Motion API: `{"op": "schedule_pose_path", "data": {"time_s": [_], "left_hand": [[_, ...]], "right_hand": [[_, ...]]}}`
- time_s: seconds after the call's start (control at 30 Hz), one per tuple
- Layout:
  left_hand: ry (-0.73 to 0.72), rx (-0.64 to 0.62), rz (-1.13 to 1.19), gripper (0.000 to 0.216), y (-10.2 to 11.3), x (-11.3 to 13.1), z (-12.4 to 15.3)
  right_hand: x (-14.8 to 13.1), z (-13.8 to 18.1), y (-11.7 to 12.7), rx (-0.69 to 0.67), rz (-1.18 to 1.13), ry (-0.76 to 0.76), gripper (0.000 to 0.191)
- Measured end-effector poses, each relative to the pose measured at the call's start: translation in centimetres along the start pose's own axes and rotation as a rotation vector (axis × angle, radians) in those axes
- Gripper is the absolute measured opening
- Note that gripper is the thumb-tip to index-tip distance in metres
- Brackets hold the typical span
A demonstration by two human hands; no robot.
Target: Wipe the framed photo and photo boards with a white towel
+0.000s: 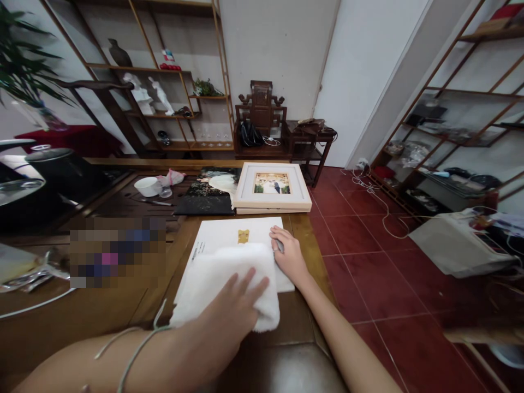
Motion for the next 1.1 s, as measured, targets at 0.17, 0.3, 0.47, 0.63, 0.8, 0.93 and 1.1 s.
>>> {"op": "schedule_pose_path", "data": {"time_s": [0.17,0.3,0.47,0.63,0.8,0.93,1.1], "left_hand": [[0.145,0.090,0.072,0.041,0.2,-4.7,-3.1],[0.263,0.206,0.122,0.046,0.6,-8.6,-7.0],[0.151,0.198,0.096,0.039,0.0,-7.3,-8.8],[0.083,0.140,-0.034,0.030,-0.2,-2.8,-5.0],[0.039,0.042,-0.028,0.031,-0.5,-0.3,-1.6],[0.144,-0.015,0.033,0.039,-0.6,-3.4,-2.6],[0.254,-0.002,0.002,0.043,-0.2,-7.4,-4.0]], "right_hand": [[-0.1,0.0,0.6,0.039,-0.065,-0.045,0.026],[0.3,0.1,1.7,0.160,-0.134,-0.117,0.032],[1.8,0.4,2.6,0.348,-0.239,-0.201,0.037],[0.7,0.2,2.0,0.245,-0.201,-0.103,0.035],[-0.4,0.0,0.9,0.098,-0.057,-0.020,0.024],[-0.4,-0.1,0.5,0.064,-0.005,0.020,0.025],[-0.3,-0.1,0.4,0.049,0.035,0.037,0.025]]}}
Point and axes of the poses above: each hand's wrist, its own z-axis away from the middle knuckle, its own y-axis out of the back of the hand, x = y × z, the point moved 6 cm from there along -z, towards the middle knuckle, and after that the axes turned 10 degrees about -z, right-handed, at the moved point
